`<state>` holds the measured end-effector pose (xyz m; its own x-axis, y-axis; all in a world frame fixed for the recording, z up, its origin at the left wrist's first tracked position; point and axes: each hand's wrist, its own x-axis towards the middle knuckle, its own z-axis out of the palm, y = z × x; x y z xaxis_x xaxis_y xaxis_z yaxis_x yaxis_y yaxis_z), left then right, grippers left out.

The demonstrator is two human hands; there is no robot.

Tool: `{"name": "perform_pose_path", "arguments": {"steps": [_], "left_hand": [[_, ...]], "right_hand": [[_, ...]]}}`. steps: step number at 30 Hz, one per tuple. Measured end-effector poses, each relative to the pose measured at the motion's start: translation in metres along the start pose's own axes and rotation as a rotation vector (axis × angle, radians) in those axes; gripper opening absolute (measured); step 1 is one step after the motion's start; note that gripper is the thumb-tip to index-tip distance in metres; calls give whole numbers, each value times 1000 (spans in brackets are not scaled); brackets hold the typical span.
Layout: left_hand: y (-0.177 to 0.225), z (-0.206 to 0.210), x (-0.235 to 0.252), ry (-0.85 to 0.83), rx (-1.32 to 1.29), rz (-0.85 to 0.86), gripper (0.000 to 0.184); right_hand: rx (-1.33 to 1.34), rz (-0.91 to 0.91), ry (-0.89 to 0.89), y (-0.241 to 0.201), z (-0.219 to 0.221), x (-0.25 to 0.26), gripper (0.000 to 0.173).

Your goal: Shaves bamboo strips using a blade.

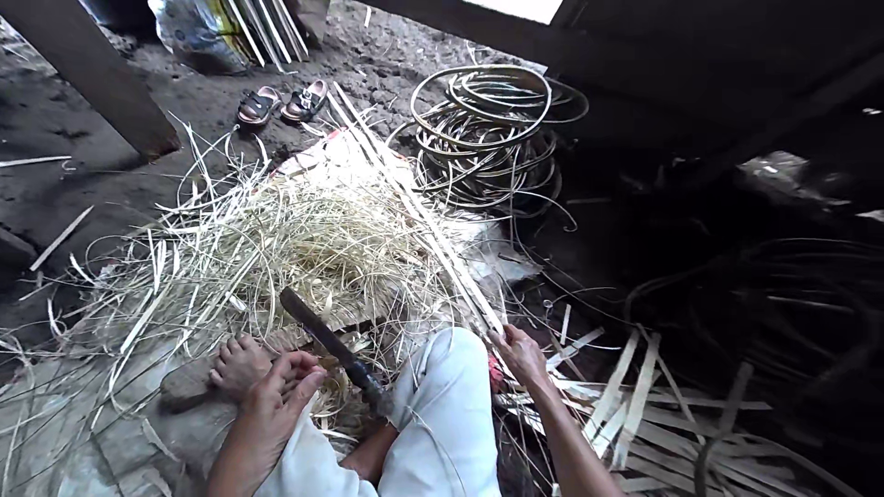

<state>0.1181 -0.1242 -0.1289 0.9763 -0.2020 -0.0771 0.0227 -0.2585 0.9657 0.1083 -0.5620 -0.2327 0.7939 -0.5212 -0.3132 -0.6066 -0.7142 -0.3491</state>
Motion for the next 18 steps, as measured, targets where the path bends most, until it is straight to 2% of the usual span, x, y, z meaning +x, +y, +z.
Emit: {"name": "perform_pose_path", "arguments": {"steps": [4,7,11,15,18], "left_hand": [[0,0,1,-13,-3,-12,27],[1,0,3,-36,6,-20,26],[1,2,7,-83,44,-31,27],[4,1,11,-187,92,-29,29],[5,3,15,-234,118,-10,30]], "right_hand": [[100,24,-101,0,4,4,54],[264,-10,-159,2,8,7,43],[374,-20,-207,-16,-14,-5,29],[535,-15,-398,-20,-36,-13,40],[527,-60,-355,-18,-47,-21,36]]}}
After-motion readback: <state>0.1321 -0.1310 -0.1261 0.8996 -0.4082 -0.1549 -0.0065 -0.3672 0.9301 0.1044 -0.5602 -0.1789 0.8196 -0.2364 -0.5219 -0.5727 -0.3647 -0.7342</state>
